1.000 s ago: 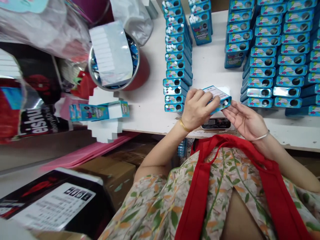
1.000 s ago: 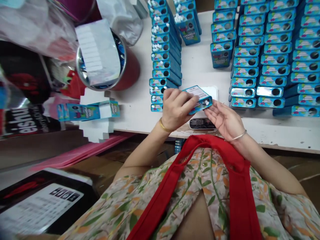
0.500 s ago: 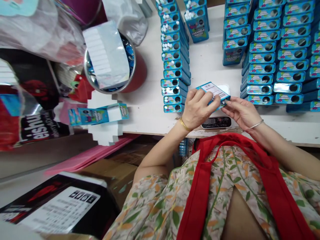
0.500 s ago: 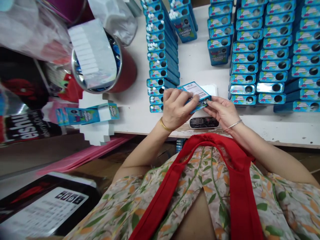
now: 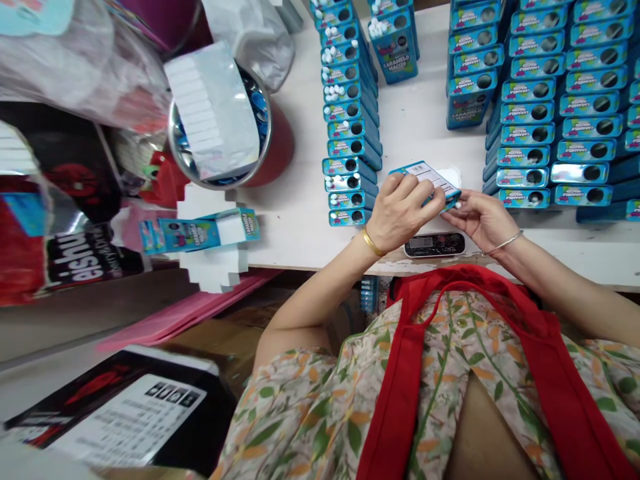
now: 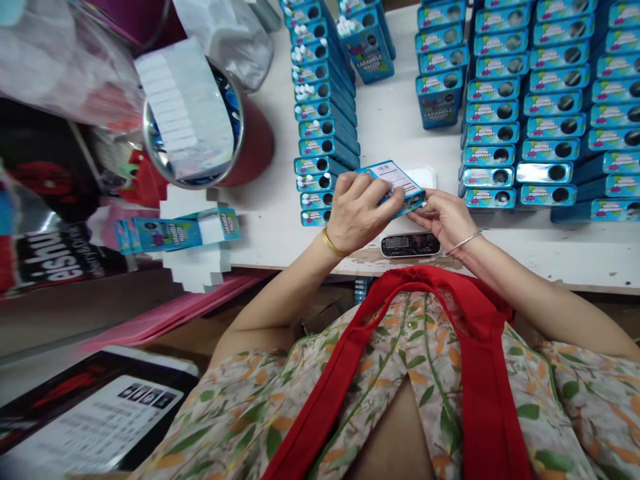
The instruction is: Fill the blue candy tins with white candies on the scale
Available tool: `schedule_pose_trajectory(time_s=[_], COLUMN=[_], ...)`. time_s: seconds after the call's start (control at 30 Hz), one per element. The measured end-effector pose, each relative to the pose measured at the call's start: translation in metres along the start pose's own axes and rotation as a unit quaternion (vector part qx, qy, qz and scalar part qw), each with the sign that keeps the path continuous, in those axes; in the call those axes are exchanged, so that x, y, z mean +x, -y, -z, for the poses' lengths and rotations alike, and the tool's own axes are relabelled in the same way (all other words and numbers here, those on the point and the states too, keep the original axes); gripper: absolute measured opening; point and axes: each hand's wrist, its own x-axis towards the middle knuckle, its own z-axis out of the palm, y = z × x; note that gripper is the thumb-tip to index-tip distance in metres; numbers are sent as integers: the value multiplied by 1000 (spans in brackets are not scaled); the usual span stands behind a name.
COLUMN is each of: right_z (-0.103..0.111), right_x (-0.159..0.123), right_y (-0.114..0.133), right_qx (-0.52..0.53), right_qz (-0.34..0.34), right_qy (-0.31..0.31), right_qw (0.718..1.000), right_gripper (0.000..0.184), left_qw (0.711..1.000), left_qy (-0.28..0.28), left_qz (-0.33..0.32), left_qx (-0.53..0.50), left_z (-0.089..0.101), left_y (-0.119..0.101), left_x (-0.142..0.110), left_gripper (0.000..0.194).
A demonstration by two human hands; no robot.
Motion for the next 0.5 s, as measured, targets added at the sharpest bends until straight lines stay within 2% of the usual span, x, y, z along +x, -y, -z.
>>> schedule_pose_trajectory(time_s=[0.1, 0.2, 0.27, 0.37, 0.5], right_z=[2, 9, 16, 28, 38], right_x=[3, 5, 5, 0, -13], right_y=[0, 1, 0, -5, -12], right_qx=[25, 45, 47, 31, -1], right_qz=[3, 21, 24, 11, -10], right_qy=[9, 6, -6, -10, 45], right_qw=[1000, 999, 999, 999, 999], right_gripper=[16, 10, 14, 21, 26], left_qw=[1000, 999, 997, 990, 985], left_qy=[-13, -42, -63, -83, -81], left_qz=[3, 23, 32, 37, 45], left_qx=[8, -4, -36, -104, -145], left_z=[1, -1, -9, -30, -61], left_y=[4, 16, 26, 38, 51], left_x=[2, 17, 37, 79, 131], left_gripper=[25, 29, 36, 39, 39])
